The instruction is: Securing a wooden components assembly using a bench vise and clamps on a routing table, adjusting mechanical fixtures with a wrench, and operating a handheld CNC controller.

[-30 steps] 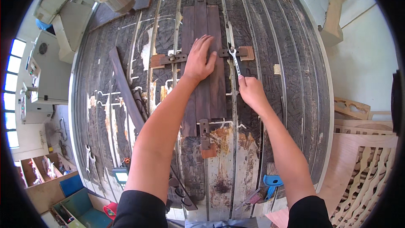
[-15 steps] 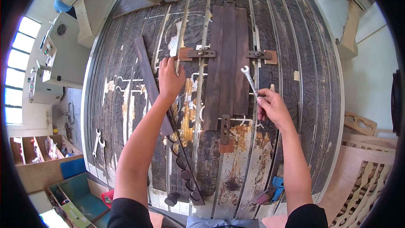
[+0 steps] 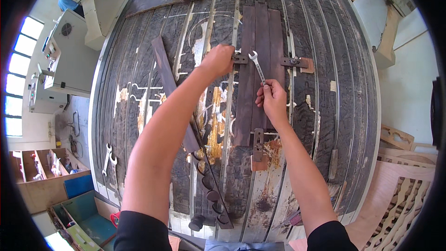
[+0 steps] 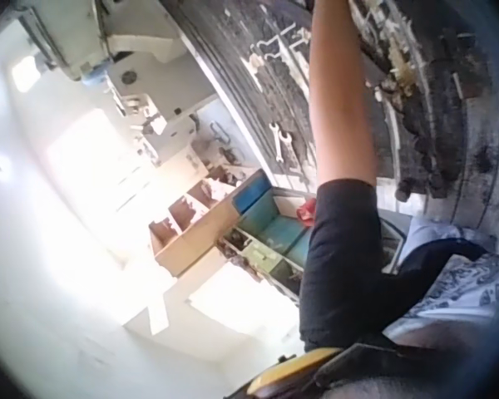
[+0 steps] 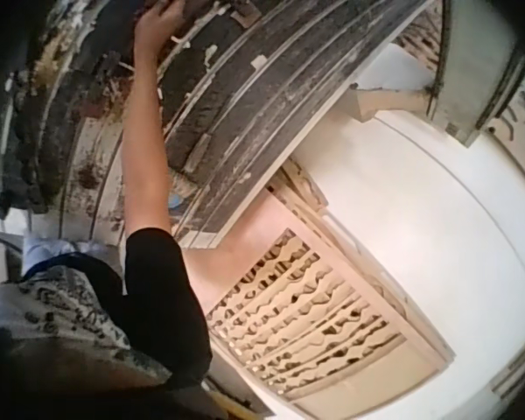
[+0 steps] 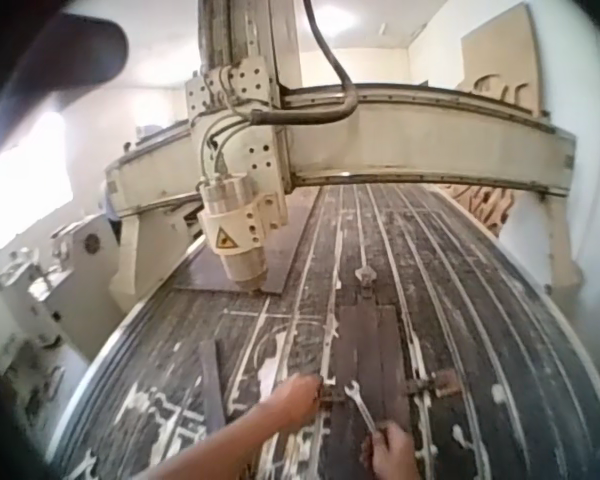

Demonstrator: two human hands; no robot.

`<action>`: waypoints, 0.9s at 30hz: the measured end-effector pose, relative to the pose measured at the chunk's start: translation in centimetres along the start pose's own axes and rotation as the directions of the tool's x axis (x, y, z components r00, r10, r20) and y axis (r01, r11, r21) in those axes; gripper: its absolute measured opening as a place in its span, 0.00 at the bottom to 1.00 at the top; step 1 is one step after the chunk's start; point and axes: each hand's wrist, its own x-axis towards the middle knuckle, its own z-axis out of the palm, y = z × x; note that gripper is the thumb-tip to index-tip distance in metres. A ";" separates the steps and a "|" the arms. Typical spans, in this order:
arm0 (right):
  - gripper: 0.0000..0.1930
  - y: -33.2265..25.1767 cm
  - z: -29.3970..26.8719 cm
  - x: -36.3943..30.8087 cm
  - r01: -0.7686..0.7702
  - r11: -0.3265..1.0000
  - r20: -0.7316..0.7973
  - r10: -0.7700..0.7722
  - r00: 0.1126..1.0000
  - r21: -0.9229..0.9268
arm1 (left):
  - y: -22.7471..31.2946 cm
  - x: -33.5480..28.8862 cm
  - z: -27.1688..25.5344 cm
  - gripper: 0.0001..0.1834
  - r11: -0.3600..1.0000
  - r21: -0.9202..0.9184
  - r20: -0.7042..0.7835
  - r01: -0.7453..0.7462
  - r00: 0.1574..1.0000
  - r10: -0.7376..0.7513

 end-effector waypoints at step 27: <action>0.15 -8.3 1.6 18.2 0.601 0.160 0.597 -0.080 0.798 -0.783 | -15.4 -20.0 0.7 0.30 0.884 -0.037 -0.409 0.466 0.800 -0.438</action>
